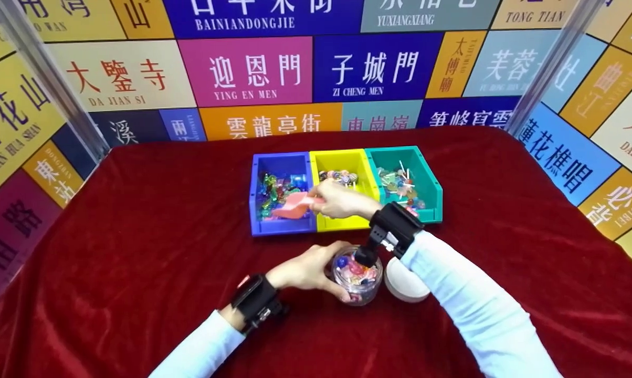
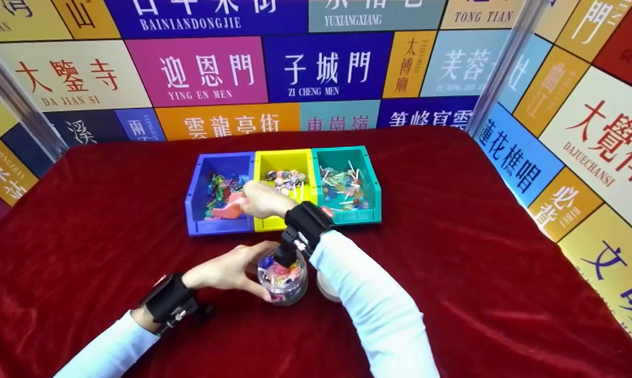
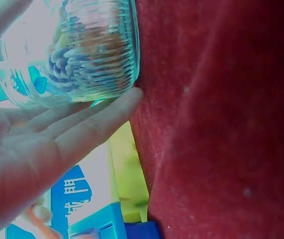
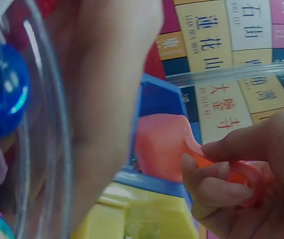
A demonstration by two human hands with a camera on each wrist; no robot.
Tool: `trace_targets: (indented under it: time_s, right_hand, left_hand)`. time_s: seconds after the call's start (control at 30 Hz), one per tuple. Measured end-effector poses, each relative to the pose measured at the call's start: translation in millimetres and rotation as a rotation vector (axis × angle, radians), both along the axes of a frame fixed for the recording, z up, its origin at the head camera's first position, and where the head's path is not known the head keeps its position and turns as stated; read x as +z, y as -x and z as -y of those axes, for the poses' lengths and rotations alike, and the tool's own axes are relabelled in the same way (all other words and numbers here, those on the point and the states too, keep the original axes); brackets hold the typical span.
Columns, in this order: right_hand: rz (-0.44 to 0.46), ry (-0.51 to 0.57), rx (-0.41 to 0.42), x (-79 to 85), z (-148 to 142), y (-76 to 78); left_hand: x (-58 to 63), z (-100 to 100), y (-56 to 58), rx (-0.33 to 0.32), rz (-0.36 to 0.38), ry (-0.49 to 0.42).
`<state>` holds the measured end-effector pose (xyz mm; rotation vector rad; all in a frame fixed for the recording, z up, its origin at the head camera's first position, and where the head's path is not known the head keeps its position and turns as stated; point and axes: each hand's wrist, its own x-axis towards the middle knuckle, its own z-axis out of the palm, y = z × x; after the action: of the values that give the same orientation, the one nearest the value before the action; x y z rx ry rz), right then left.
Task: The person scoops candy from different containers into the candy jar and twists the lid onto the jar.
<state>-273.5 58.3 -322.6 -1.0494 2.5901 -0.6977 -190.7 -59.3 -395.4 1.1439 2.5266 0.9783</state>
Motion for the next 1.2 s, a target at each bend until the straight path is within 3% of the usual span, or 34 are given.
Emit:
trace_targets:
  time_s: [0.07,0.3,0.47,0.93,1.07,1.2]
  right_hand:
    - [-0.004,-0.027,-0.002,-2.3,2,1.4]
    - [0.124,-0.083,-0.128,-3.7,7,0.0]
    - [0.174,-0.153,-0.170,-3.7,9,-3.3]
    - [0.276,-0.149,-0.119,-3.1,-7,-3.8]
    - [0.223,-0.088,-0.077,8.8,-25,-11.1]
    - [0.029,-0.019,-0.020,21.7,-54,-29.0]
  left_hand:
    - [-0.2,0,-0.1,0.003,0.002,0.004]
    - [-0.9,-1,0.1,0.005,0.005,-0.001]
    - [-1.1,-1,0.6,-0.005,-0.004,-0.004]
    - [0.9,-1,-0.3,0.000,0.029,-0.013]
    - [1.0,-1,-0.9,0.021,0.042,0.005]
    - [1.4,-1,-2.0,0.029,0.049,0.018]
